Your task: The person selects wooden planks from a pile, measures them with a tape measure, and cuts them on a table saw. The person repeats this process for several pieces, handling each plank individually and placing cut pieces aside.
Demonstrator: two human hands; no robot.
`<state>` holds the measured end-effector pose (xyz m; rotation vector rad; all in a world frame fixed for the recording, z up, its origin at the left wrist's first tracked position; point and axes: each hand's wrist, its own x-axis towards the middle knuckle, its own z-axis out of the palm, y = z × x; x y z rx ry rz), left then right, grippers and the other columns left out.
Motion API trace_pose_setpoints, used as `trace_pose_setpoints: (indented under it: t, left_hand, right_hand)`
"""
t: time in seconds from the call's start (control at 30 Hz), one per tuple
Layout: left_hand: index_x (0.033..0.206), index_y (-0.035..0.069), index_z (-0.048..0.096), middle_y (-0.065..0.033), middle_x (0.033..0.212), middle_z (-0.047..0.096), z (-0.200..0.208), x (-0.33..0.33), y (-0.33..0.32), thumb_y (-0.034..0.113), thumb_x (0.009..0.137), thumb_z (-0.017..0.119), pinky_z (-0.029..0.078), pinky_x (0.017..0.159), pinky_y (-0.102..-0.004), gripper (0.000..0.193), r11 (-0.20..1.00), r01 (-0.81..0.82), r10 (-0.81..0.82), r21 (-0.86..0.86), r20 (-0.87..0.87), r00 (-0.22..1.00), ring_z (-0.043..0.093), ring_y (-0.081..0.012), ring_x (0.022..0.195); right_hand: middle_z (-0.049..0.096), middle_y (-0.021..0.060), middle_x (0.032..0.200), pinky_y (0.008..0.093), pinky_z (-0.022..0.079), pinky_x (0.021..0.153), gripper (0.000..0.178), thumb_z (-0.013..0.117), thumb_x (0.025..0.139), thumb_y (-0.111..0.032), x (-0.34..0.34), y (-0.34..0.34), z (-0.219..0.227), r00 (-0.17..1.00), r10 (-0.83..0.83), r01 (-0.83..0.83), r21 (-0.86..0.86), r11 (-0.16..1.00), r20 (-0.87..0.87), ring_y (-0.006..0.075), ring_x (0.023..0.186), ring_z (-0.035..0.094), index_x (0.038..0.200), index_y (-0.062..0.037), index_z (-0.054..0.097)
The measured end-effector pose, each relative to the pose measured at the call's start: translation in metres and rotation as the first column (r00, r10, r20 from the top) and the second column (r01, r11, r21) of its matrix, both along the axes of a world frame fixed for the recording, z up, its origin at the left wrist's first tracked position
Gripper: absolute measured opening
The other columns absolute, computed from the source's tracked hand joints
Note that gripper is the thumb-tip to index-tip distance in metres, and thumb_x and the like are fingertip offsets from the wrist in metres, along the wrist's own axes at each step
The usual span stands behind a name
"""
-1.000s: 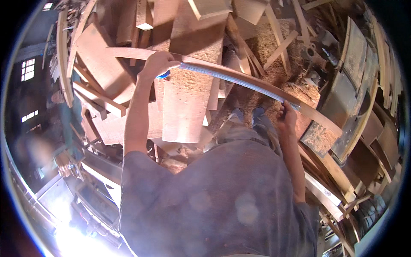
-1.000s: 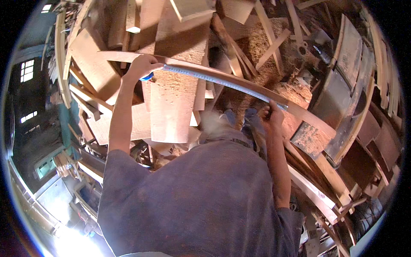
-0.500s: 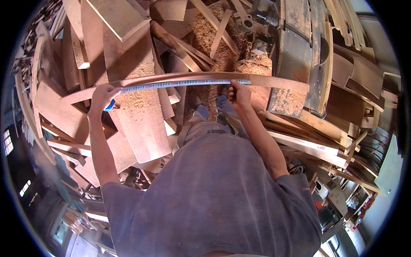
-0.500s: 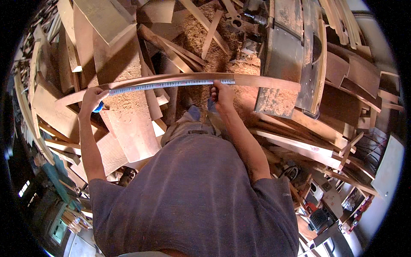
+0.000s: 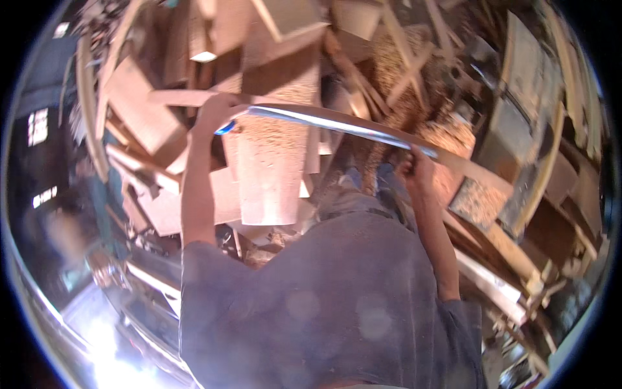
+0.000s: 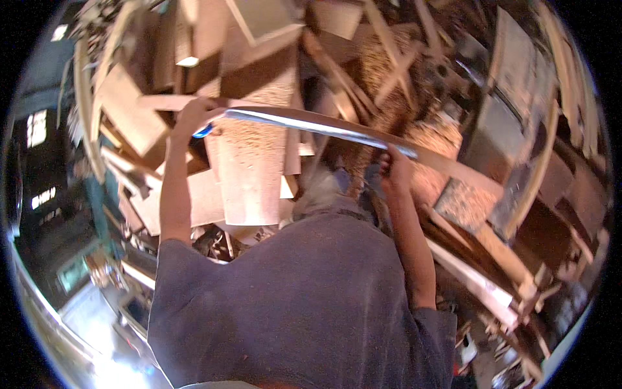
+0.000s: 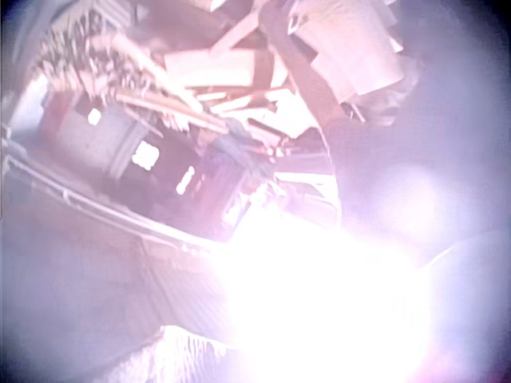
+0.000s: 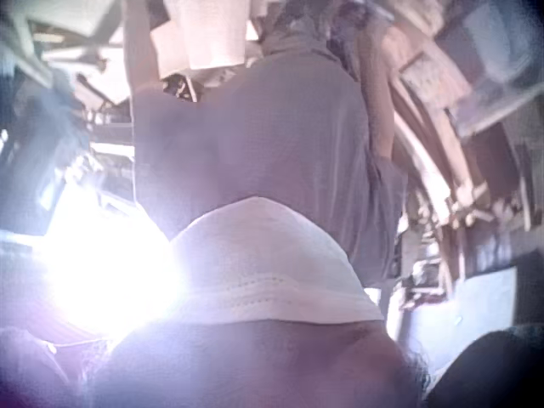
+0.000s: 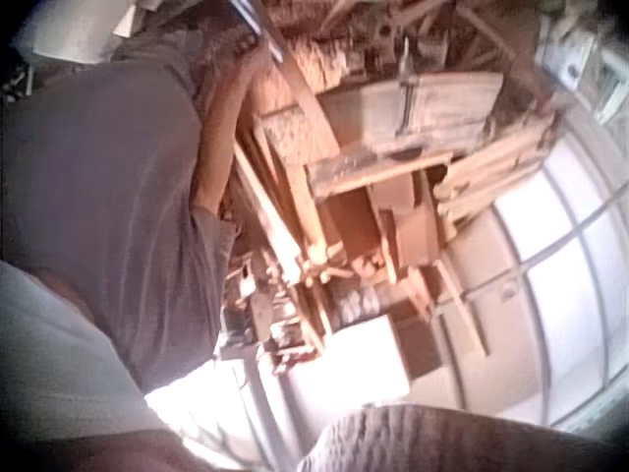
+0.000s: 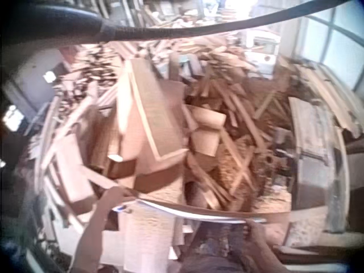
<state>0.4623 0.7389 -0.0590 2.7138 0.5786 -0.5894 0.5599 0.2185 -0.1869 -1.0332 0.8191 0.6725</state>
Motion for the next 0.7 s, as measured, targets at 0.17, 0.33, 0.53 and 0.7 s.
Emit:
trace_pose_setpoints:
  t: [0.17,0.33,0.53,0.7]
  left_hand:
    - [0.088,0.005,0.079,-0.0125,0.084,0.074,-0.005,-0.007,0.003,0.049,0.086,0.074,0.053,0.076,-0.0407,0.044,0.998,-0.061,0.060,-0.028,-0.046,0.997,0.070,-0.0288,0.080]
    - [0.090,0.007,0.080,-0.0116,0.084,0.074,-0.003,-0.009,0.002,0.047,0.087,0.074,0.054,0.075,-0.0388,0.041,0.996,-0.081,0.079,-0.043,-0.036,0.996,0.070,-0.0266,0.076]
    - [0.094,0.010,0.080,-0.0098,0.077,0.072,0.002,-0.026,-0.049,0.047,0.090,0.070,0.053,0.069,-0.0375,0.039,0.941,-0.037,0.040,-0.335,0.002,0.999,0.068,-0.0222,0.068]
    - [0.098,0.005,0.074,-0.0015,0.071,0.065,0.010,-0.033,-0.195,0.035,0.102,0.063,0.047,0.059,-0.0302,0.032,0.454,-0.190,0.422,-0.871,0.022,0.906,0.058,-0.0102,0.064]
  right_hand:
    - [0.054,-0.0016,0.066,0.0240,0.037,0.044,0.016,0.067,0.098,-0.020,0.000,0.003,0.008,1.000,-0.002,0.003,-0.056,0.998,0.012,0.0094,0.052,0.047,0.087,-0.0116,0.060]
    - [0.056,-0.0010,0.070,0.0213,0.039,0.046,0.012,0.066,0.098,-0.018,0.002,0.007,0.018,0.999,-0.024,0.024,-0.021,0.999,0.022,0.0092,0.055,0.050,0.091,-0.0099,0.062]
    - [0.063,0.0003,0.076,0.0221,0.047,0.052,0.010,0.065,0.099,-0.017,0.030,0.004,0.056,0.973,0.000,-0.009,0.039,0.999,0.231,0.0095,0.062,0.058,0.093,-0.0088,0.065]
    - [0.066,0.0098,0.115,0.0336,0.054,0.086,0.050,0.056,0.104,-0.036,0.016,0.087,0.136,0.729,0.331,-0.438,0.038,0.898,0.599,0.0172,0.097,0.064,0.142,-0.0056,0.048]
